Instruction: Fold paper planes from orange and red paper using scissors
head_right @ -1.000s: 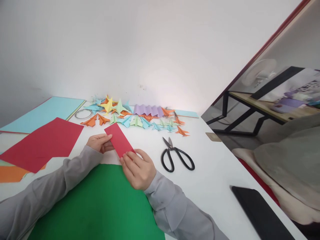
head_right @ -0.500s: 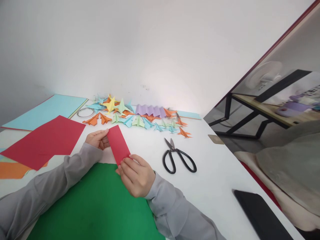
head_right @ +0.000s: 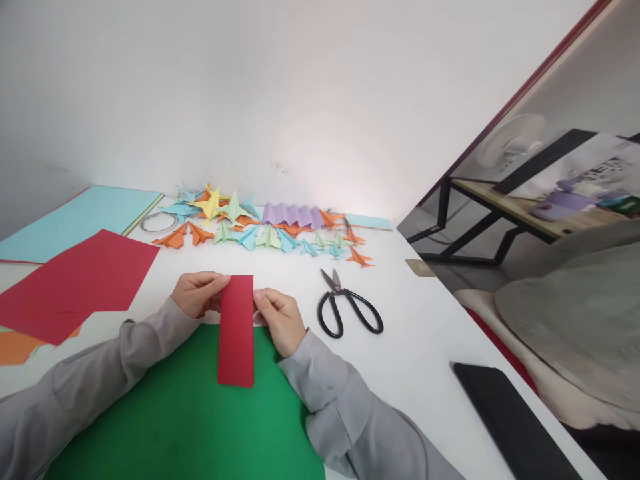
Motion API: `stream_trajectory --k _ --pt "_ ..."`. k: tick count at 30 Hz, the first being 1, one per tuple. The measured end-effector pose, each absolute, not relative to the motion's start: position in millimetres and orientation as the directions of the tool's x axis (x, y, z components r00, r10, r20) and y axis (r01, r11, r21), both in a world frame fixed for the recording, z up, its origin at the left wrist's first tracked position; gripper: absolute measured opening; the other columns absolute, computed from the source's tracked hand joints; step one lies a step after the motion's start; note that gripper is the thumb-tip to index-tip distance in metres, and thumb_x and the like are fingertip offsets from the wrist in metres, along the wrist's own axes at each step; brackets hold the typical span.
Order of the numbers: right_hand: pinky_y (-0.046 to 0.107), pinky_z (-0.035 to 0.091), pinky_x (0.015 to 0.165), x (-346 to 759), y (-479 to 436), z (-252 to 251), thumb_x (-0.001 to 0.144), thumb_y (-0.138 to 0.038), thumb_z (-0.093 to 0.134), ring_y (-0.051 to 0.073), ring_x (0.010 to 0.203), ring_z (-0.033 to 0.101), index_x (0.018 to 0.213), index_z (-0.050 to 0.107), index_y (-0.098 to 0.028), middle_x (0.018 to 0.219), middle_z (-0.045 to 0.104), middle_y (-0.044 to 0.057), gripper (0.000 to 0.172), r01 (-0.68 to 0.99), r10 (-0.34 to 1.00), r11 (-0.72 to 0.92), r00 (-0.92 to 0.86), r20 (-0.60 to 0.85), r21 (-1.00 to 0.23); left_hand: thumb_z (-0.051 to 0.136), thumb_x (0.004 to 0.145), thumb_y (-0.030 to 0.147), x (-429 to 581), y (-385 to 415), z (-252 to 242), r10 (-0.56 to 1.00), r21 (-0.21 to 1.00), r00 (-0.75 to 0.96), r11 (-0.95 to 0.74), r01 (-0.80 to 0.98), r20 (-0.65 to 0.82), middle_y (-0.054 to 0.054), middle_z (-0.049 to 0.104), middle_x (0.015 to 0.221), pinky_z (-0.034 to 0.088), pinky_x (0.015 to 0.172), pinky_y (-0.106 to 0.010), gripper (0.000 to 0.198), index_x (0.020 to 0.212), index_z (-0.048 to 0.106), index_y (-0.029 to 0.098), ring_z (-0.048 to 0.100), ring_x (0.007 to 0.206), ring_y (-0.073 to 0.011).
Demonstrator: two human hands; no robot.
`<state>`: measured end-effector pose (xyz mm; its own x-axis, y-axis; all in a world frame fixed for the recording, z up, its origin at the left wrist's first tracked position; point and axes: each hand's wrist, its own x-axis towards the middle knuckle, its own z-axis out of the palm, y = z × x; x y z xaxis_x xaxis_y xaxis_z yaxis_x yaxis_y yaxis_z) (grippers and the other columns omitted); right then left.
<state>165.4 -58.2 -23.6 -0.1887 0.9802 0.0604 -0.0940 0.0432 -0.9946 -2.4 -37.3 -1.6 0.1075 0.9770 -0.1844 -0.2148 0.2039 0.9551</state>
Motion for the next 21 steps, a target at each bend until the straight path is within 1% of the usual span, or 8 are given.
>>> stream_trajectory --k 2,5,11,15,16,18,20,21 --pt "0.024 0.042 0.051 165 -58 -27 0.076 -0.055 0.059 0.011 0.051 0.051 0.067 0.064 -0.018 0.058 0.059 -0.001 0.038 -0.166 0.978 -0.041 -0.210 -0.005 -0.985 0.079 0.052 0.046 -2 -38 -1 0.975 0.950 0.114 0.214 -0.225 -0.193 -0.001 0.063 0.051 0.053 0.041 -0.025 0.039 0.069 0.069 0.012 0.060 0.044 -0.0143" --pt "0.023 0.041 0.051 165 -57 -30 0.073 -0.056 0.063 0.010 0.050 0.050 0.064 0.063 -0.018 0.057 0.059 -0.001 0.039 -0.215 0.975 -0.087 -0.220 -0.039 -0.973 0.080 0.051 0.046 -2 -37 0 0.971 0.939 0.127 0.230 -0.255 -0.203 -0.001 0.063 0.052 0.053 0.041 -0.024 0.042 0.070 0.069 0.011 0.061 0.046 -0.0144" --pt "0.023 0.043 0.053 166 -55 -28 0.068 -0.056 0.067 0.009 0.051 0.051 0.064 0.065 -0.018 0.057 0.061 -0.001 0.039 -0.164 0.970 -0.098 -0.237 -0.057 -0.982 0.080 0.051 0.047 -4 -34 -3 0.963 0.931 0.165 0.252 -0.263 -0.214 0.000 0.063 0.054 0.053 0.043 -0.025 0.044 0.071 0.067 0.011 0.060 0.048 -0.0134" --pt "0.021 0.042 0.053 165 -55 -25 0.063 -0.053 0.072 0.008 0.051 0.052 0.066 0.066 -0.017 0.056 0.062 -0.002 0.036 -0.145 0.972 -0.101 -0.227 -0.066 -0.984 0.075 0.058 0.049 -2 -35 -6 0.960 0.948 0.164 0.257 -0.186 -0.228 0.002 0.059 0.054 0.046 0.039 -0.019 0.041 0.074 0.065 0.012 0.055 0.044 -0.0093" --pt "0.020 0.042 0.052 165 -55 -25 0.063 -0.052 0.073 0.008 0.050 0.052 0.066 0.066 -0.017 0.055 0.062 -0.002 0.036 -0.145 0.973 -0.108 -0.216 -0.075 -0.984 0.074 0.061 0.047 -1 -37 -7 0.964 0.958 0.149 0.243 -0.150 -0.221 0.000 0.062 0.060 0.045 0.039 -0.019 0.041 0.082 0.065 0.012 0.056 0.046 -0.0097" --pt "0.020 0.043 0.051 164 -55 -26 0.062 -0.051 0.073 0.008 0.048 0.052 0.065 0.064 -0.017 0.053 0.060 -0.003 0.035 -0.155 0.981 -0.117 -0.170 -0.090 -0.981 0.073 0.063 0.042 4 -41 -7 0.980 0.982 0.114 0.175 -0.078 -0.165 -0.007 0.068 0.089 0.049 0.045 -0.022 0.054 0.108 0.059 0.014 0.062 0.057 -0.0127" --pt "0.020 0.042 0.048 163 -54 -27 0.062 -0.050 0.073 0.008 0.046 0.051 0.063 0.063 -0.017 0.051 0.058 -0.003 0.034 -0.180 0.991 -0.100 -0.102 -0.083 -0.979 0.074 0.061 0.035 9 -47 -5 0.994 0.997 0.083 0.062 0.036 -0.065 -0.015 0.058 0.119 0.054 0.055 -0.029 0.077 0.128 0.043 0.016 0.065 0.071 -0.0175" --pt "0.020 0.041 0.047 163 -53 -28 0.063 -0.049 0.072 0.008 0.045 0.050 0.062 0.062 -0.017 0.050 0.058 -0.004 0.034 -0.191 0.995 -0.085 -0.072 -0.072 -0.978 0.075 0.058 0.033 11 -50 -4 0.997 0.993 0.078 0.004 0.118 -0.014 -0.017 0.052 0.127 0.055 0.061 -0.032 0.084 0.132 0.038 0.016 0.066 0.078 -0.0203"
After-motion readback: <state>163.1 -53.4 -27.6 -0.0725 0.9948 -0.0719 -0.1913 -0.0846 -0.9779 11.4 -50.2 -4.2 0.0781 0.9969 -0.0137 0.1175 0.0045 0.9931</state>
